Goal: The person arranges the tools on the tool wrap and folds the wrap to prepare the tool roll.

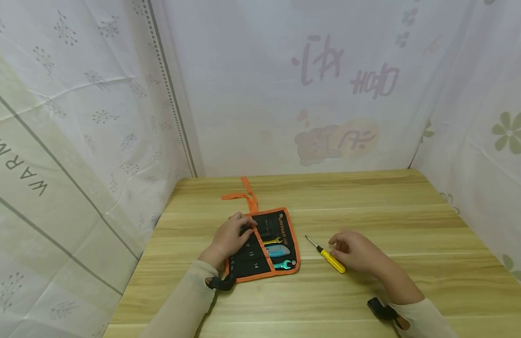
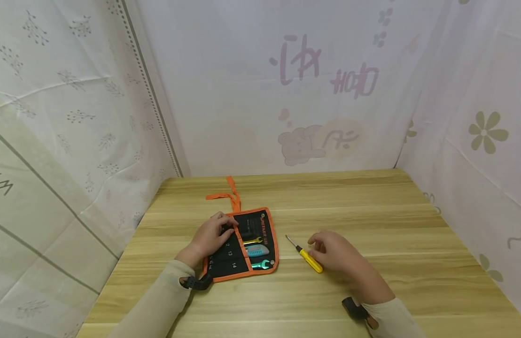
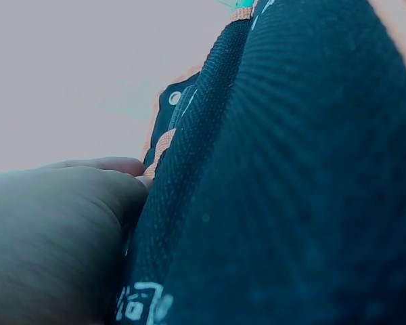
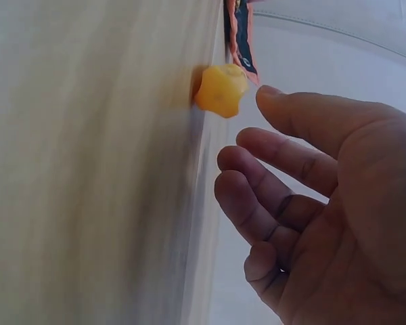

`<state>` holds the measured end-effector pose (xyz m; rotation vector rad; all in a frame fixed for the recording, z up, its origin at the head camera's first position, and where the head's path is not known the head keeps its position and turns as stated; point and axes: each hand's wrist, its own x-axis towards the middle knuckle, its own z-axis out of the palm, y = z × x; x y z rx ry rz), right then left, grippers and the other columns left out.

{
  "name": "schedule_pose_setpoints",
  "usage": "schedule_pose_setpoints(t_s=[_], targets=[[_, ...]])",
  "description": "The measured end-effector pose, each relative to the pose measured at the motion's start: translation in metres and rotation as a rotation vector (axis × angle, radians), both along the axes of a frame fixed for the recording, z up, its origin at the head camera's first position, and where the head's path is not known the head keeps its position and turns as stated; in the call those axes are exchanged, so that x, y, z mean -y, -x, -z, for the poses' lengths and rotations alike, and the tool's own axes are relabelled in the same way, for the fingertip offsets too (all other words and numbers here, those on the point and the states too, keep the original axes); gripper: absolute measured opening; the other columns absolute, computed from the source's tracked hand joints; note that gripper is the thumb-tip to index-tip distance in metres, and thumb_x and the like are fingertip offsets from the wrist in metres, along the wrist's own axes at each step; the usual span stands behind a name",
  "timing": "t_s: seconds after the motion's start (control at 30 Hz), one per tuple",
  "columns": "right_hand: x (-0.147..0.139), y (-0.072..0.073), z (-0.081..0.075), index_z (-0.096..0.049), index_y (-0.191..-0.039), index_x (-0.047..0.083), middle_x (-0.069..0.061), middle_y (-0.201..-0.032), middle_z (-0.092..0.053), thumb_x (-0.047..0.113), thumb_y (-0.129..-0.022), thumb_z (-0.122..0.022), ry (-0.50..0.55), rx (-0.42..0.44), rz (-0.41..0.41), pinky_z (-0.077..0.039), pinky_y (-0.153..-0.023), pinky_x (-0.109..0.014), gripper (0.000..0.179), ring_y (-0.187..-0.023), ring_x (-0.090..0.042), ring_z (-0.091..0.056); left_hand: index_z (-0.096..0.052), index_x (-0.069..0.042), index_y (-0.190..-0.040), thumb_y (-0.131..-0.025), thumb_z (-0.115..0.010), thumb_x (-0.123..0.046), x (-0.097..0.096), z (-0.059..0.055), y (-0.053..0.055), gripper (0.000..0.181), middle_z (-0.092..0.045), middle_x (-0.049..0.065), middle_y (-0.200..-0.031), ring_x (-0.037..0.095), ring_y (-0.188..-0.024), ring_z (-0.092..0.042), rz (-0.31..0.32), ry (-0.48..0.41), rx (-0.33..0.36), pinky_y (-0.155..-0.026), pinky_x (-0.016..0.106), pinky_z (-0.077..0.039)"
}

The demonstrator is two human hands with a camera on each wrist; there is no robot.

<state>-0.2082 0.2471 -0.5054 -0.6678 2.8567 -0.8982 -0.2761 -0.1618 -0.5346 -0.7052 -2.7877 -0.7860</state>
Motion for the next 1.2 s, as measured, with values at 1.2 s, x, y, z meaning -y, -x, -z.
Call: schedule_pose_setpoints(t_s=[1.2], targets=[[-0.006,-0.017,0.009,-0.074,-0.09,0.021,0.014,-0.076,-0.059,0.015,-0.087,-0.087,0.006,0.025,-0.015,-0.049,-0.061,-0.026,0.014,-0.068,-0.004,-0.054,-0.073,-0.03,-0.101,-0.101,-0.074,-0.02,-0.003,-0.002,0.004,0.009,-0.06,-0.011,-0.102,0.012,-0.089,-0.06,-0.032,-0.007,-0.003,-0.081,0.039,-0.054]])
